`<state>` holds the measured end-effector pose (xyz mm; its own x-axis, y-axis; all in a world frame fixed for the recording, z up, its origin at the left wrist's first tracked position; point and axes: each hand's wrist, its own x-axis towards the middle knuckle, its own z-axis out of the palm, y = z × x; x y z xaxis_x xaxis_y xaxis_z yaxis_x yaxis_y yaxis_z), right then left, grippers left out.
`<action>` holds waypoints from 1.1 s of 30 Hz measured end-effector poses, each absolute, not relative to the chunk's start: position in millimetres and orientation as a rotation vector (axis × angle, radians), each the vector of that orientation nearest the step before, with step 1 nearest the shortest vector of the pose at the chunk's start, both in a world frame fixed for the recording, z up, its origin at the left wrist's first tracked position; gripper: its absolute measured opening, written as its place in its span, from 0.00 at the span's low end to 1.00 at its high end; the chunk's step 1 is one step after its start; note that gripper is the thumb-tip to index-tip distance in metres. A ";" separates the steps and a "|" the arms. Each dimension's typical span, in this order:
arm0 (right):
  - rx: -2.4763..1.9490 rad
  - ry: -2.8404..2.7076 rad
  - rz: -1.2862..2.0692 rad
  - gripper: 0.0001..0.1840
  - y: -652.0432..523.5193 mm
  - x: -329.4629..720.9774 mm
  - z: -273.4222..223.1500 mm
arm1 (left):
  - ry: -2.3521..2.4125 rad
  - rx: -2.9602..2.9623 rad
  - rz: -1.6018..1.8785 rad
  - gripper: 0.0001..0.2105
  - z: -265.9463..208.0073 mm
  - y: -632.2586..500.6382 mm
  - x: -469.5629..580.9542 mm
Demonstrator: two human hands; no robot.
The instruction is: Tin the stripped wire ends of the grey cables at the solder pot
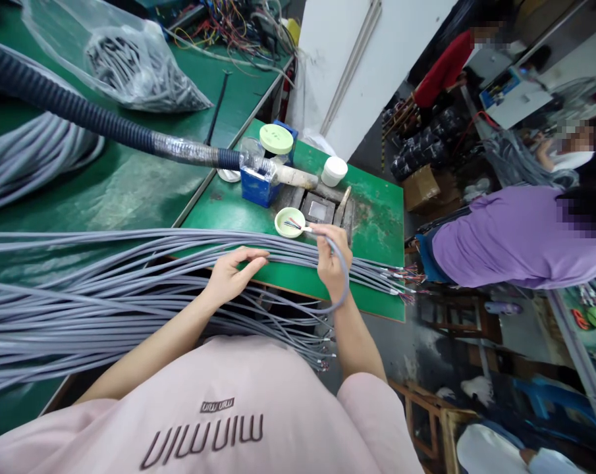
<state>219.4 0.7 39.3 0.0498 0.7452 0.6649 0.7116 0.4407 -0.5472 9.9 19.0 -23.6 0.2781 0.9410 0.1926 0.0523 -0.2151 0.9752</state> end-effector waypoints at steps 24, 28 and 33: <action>-1.514 -2.189 -0.063 0.13 79.8 223.6 23.7 | 1.158 2.147 0.951 0.12 -43.9 30.8 5.2; -1.507 -2.222 -0.055 0.13 80.9 223.3 20.2 | 1.152 2.155 0.953 0.11 -43.8 30.9 5.1; -1.525 -2.258 -0.072 0.13 81.2 223.9 19.2 | 1.159 2.163 0.951 0.12 -44.5 30.9 5.4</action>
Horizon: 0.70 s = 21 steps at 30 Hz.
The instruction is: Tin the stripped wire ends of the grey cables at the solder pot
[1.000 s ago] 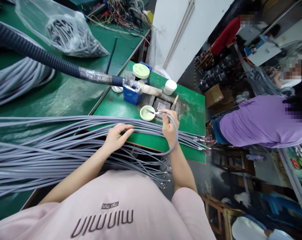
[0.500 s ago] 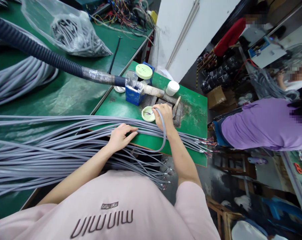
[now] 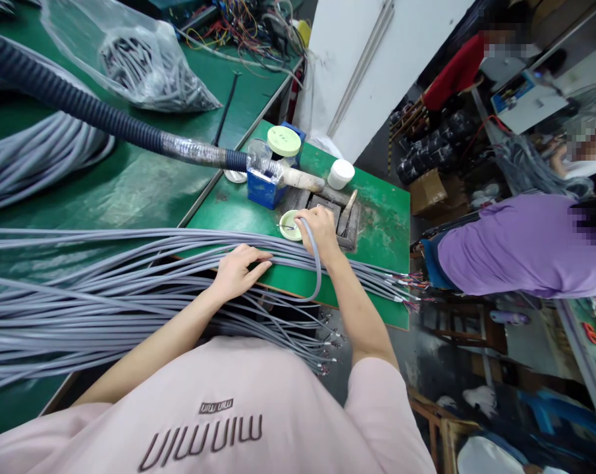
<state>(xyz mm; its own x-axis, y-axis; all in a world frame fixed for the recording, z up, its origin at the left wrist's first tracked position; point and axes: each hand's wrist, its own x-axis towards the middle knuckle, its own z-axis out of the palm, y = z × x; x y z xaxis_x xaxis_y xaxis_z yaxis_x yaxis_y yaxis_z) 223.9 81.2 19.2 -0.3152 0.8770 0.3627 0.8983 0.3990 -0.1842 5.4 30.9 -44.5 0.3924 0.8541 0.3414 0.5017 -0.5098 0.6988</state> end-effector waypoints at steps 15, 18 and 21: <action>-1.527 -2.122 -0.163 0.12 80.9 241.1 41.6 | 1.128 2.162 0.916 0.12 -45.1 31.7 3.6; -1.578 -2.075 -0.208 0.12 86.7 259.2 49.6 | 1.124 2.157 0.901 0.12 -45.1 32.6 2.8; -1.653 -2.047 -0.228 0.13 96.1 277.1 47.5 | 1.121 2.160 0.900 0.12 -45.5 33.0 2.6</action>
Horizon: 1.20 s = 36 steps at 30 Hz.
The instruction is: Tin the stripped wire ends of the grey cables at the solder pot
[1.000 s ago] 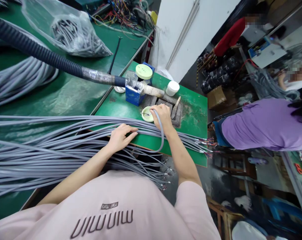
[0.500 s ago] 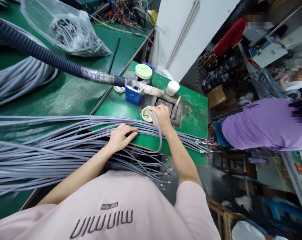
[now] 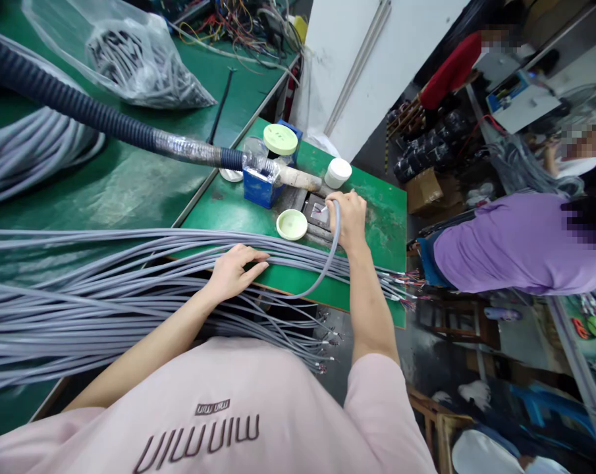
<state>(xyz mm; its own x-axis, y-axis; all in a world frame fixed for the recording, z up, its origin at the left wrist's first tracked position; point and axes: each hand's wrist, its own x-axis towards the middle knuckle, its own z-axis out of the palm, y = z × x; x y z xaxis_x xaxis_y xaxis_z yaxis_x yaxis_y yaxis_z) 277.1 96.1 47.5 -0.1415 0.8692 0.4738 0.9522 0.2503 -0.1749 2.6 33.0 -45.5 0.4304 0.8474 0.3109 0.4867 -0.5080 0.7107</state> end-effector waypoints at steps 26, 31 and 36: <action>-1.792 -2.121 -0.212 0.13 140.7 321.1 5.3 | 1.120 2.148 0.905 0.12 -44.0 33.9 3.0; -1.788 -2.096 -0.200 0.12 141.5 318.9 5.1 | 1.120 2.147 0.903 0.12 -44.0 34.0 3.0; -1.662 -1.989 -0.134 0.12 112.7 307.3 29.6 | 1.116 2.166 0.916 0.12 -45.0 34.5 3.0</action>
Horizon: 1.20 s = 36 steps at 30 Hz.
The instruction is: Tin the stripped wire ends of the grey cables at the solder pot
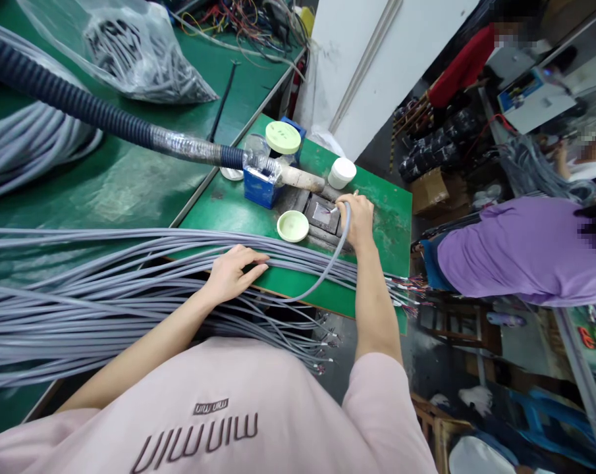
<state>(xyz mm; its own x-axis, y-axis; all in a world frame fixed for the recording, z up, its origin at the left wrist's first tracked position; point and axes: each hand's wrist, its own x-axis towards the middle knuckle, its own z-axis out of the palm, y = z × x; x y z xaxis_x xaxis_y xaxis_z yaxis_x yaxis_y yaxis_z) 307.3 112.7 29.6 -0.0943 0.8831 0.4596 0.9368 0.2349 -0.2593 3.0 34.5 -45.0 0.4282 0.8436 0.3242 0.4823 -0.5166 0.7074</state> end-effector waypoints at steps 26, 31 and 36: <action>-0.942 -1.539 0.109 0.09 -39.7 205.7 27.4 | 0.847 1.731 1.101 0.11 -29.6 9.8 19.0; -0.938 -1.763 -0.052 0.15 -63.2 192.6 20.1 | 0.478 1.331 0.950 0.17 -6.4 -20.5 38.7; -0.967 -1.808 -0.109 0.17 -82.9 187.3 11.9 | 0.444 1.035 0.943 0.21 10.7 -24.6 39.2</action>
<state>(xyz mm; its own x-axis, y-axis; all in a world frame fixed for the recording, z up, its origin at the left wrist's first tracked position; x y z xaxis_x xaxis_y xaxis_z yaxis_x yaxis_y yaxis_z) 187.3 -82.9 11.9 -0.1397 0.5600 0.8166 0.6539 0.6715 -0.3486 39.2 -24.6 10.7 0.5479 0.8299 0.1055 -0.4474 0.1841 0.8752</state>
